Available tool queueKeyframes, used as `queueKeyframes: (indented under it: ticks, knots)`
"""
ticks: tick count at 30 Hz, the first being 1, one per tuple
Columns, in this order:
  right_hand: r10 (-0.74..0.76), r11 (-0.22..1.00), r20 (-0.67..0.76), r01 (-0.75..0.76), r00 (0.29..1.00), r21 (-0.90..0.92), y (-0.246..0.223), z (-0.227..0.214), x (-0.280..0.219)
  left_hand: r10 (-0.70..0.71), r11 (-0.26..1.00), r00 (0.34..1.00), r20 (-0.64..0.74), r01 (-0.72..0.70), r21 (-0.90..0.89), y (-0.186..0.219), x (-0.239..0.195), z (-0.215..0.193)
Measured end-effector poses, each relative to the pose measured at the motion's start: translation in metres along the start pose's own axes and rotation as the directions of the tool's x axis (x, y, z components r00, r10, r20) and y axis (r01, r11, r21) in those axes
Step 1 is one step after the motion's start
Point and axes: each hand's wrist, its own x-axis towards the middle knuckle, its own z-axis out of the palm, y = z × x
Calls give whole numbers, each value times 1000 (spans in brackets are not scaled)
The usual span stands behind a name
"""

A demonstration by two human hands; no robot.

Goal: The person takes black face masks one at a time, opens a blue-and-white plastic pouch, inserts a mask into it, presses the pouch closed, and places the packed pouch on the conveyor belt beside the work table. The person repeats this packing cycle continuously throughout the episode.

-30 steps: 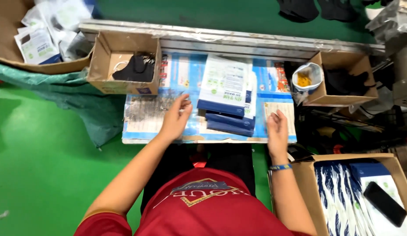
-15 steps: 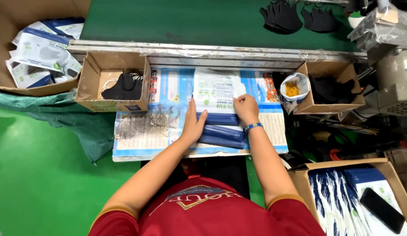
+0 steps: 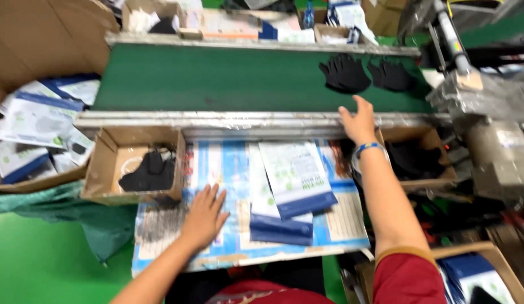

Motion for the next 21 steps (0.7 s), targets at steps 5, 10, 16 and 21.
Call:
queueKeyframes:
  ticks: [5, 10, 16, 21]
  knots:
    - [278, 951, -20, -278, 960, -132, 142, 82, 100, 10, 1000, 1000, -12, -10, 22, 15, -4, -21]
    - [175, 957, 176, -125, 969, -260, 63, 141, 110, -6, 999, 999, 42, 8, -32, 11, 16, -35]
    - [-156, 981, 251, 180, 955, -75, -173, 148, 18, 12, 998, 989, -150, -20, -55, 7, 143, -101]
    - [-252, 965, 190, 260, 949, -18, -202, 138, -2, -362, 922, 923, -134, 375, 96, -11, 267, -126]
